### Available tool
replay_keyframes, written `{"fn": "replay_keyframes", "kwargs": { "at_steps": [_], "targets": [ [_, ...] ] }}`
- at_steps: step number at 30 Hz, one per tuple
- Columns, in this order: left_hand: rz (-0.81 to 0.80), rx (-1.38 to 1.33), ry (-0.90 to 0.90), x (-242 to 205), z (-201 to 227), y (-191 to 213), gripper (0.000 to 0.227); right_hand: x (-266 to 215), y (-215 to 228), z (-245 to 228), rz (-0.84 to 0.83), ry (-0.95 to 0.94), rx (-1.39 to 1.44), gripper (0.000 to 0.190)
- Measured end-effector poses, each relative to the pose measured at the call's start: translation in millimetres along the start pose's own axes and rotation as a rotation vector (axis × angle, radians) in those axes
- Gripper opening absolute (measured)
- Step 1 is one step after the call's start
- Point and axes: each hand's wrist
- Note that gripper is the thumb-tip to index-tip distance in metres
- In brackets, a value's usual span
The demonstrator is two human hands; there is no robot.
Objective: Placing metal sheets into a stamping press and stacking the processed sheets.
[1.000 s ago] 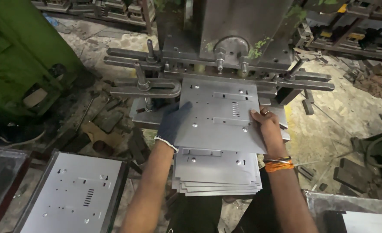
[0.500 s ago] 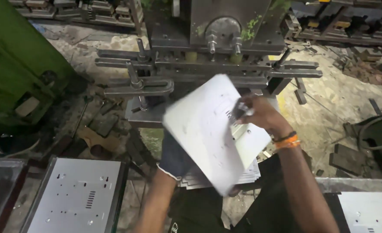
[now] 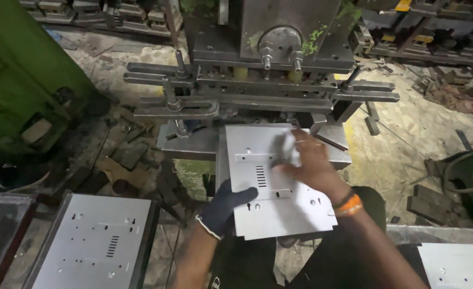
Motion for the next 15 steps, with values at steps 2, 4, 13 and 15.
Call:
{"fn": "replay_keyframes", "kwargs": {
  "at_steps": [2,4,13,15],
  "targets": [
    [-0.043,-0.008,-0.026,4,17,1,0.052,-7,-3,35,0.064,-0.044,0.14,0.088],
    [-0.088,-0.018,-0.057,12,33,-2,0.051,-11,-1,55,0.128,-0.087,0.276,0.078],
    [0.026,-0.209,-0.054,113,32,90,0.046,21,-18,60,0.132,-0.18,1.453,0.037],
    [0.048,-0.067,-0.107,149,11,145,0.043,36,-30,72,0.189,-0.148,1.42,0.032]
  ]
}}
Point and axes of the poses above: each hand's wrist, its own x-axis towards the middle knuckle, its own y-axis out of the back of the hand, z = x × y, and after that the axes turned 9 degrees about -z, right-handed
